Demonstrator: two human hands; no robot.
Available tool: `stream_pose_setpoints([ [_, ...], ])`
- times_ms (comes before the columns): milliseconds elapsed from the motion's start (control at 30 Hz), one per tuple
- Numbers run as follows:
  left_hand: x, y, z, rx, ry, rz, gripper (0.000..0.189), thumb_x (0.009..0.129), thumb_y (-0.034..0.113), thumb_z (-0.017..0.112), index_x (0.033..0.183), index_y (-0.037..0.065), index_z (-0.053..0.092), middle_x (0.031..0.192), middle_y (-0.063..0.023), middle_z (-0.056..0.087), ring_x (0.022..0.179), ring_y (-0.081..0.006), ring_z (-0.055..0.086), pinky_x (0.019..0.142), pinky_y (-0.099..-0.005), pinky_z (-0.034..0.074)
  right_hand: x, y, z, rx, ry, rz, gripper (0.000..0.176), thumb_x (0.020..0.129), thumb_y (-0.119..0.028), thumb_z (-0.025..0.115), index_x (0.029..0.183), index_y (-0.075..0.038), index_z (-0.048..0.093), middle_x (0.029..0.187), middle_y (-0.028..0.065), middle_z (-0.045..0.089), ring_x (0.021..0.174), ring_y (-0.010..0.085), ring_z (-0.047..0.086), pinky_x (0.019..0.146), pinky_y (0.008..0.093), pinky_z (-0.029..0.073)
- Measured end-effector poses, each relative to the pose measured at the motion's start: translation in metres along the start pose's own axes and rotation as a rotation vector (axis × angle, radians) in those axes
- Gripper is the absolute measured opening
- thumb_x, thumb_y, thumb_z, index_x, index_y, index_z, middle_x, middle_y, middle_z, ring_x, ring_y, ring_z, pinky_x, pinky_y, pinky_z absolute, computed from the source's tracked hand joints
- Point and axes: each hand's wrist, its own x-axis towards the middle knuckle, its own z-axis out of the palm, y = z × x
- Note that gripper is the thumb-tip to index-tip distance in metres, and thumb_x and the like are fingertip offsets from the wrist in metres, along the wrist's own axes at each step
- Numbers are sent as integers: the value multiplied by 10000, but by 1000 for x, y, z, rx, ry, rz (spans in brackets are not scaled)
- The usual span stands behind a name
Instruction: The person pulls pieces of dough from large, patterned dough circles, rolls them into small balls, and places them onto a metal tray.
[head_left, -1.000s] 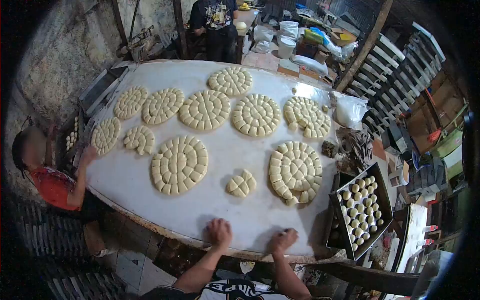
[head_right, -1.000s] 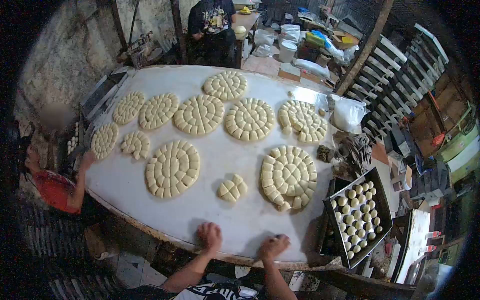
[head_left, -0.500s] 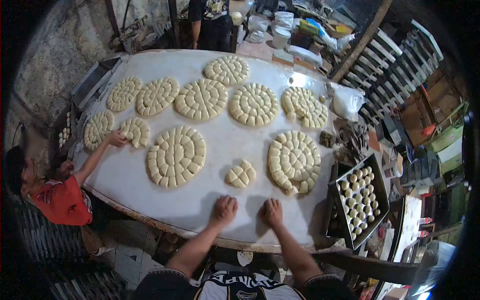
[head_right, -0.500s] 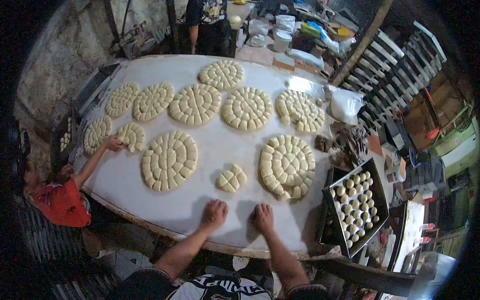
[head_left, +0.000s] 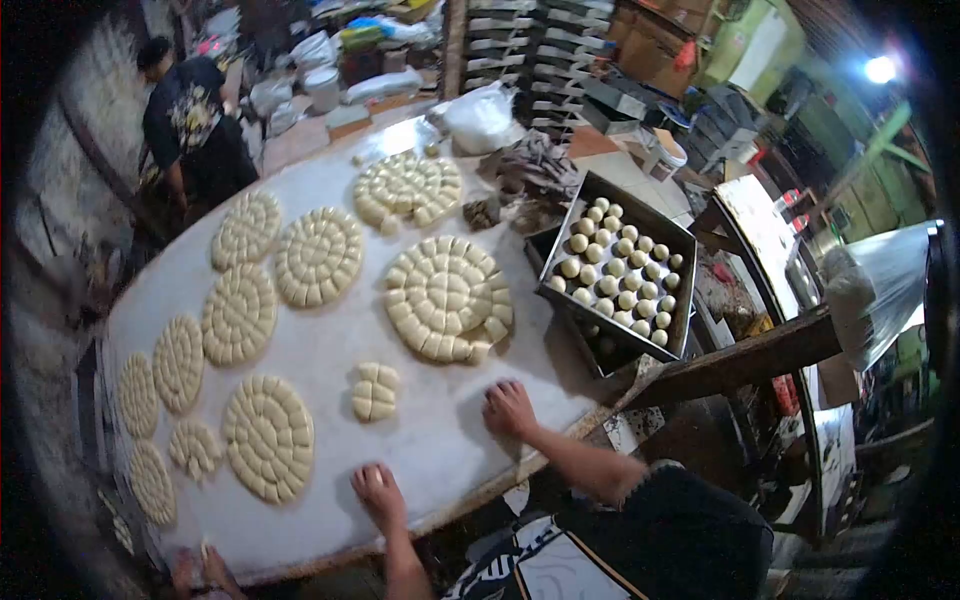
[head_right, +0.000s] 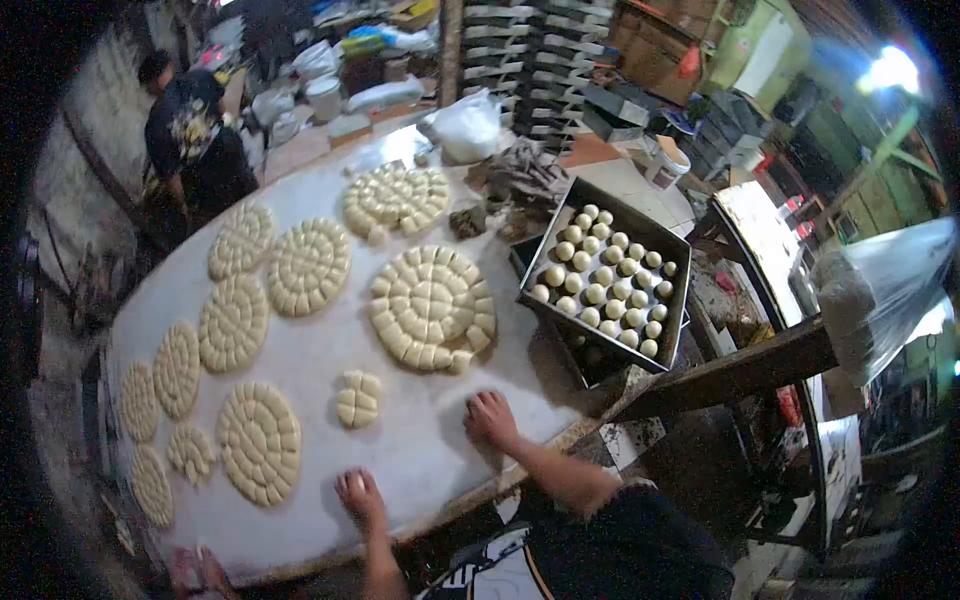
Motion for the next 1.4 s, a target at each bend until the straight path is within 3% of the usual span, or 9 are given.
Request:
stream_pose_setpoints([
  [100,-47,32,45,117,86,-127,125,972,173,641,1012,55,644,1064,-201,616,1026,-451,586,921,-594,475,-41,-60,13,-19,-146,301,269,780,-190,734,996,-80,618,1019,139,609,1008,356,572,930,502,467],
  [233,20,34,36,-180,-224,234,46,951,94,647,969,57,626,1019,-183,640,1028,-427,581,945,-574,450,24,-29,40,184,-261,-412,355,809,-258,732,1085,-83,593,1069,140,573,1079,358,560,945,470,475],
  [400,-41,38,22,86,-5,-101,144,948,134,650,1036,23,625,1106,-216,597,1090,-448,533,983,-573,425,-40,-21,0,170,-262,100,413,792,-223,763,1131,-31,626,1241,197,604,1204,402,537,1052,519,440],
  [567,-56,91,2,17,-234,-113,247,910,105,663,1125,1,598,1167,-240,564,1144,-466,518,976,-575,433,-16,-16,0,252,-403,-455,424,854,-257,732,1206,-90,566,1259,175,574,1220,341,545,1037,481,460],
  [700,-45,67,3,-77,-183,-198,303,811,33,741,1082,-25,616,1061,-229,601,991,-465,600,892,-546,493,-20,36,-27,258,-462,-438,358,899,-261,687,1198,-80,609,1131,146,634,1007,330,638,870,449,521],
  [933,114,493,113,-688,-280,731,403,896,128,814,1270,41,692,1284,-191,608,1201,-397,609,1013,-477,520,-66,111,-142,1096,-1072,673,374,1004,-332,590,1175,-27,724,1108,143,724,901,301,672,786,473,535],
  [967,134,544,142,-707,-286,839,442,901,119,804,1311,44,656,1292,-199,585,1184,-400,604,1003,-471,526,-65,120,-179,1258,-1043,909,393,1029,-345,560,1186,-28,729,1115,130,726,905,275,662,803,459,532],
  [1133,195,719,308,-545,-383,1084,337,969,186,713,1260,40,628,1233,-177,567,1187,-384,593,1028,-459,529,-45,186,-289,1009,-332,621,311,1080,-249,495,1138,-14,689,1014,91,697,905,169,637,815,354,531],
  [1400,192,736,385,-453,-707,928,538,1031,253,623,1526,95,484,1492,-235,495,1395,-443,502,1143,-512,473,131,251,-416,-30,859,471,408,880,-103,791,1221,0,592,1003,168,643,874,298,675,790,390,560],
])
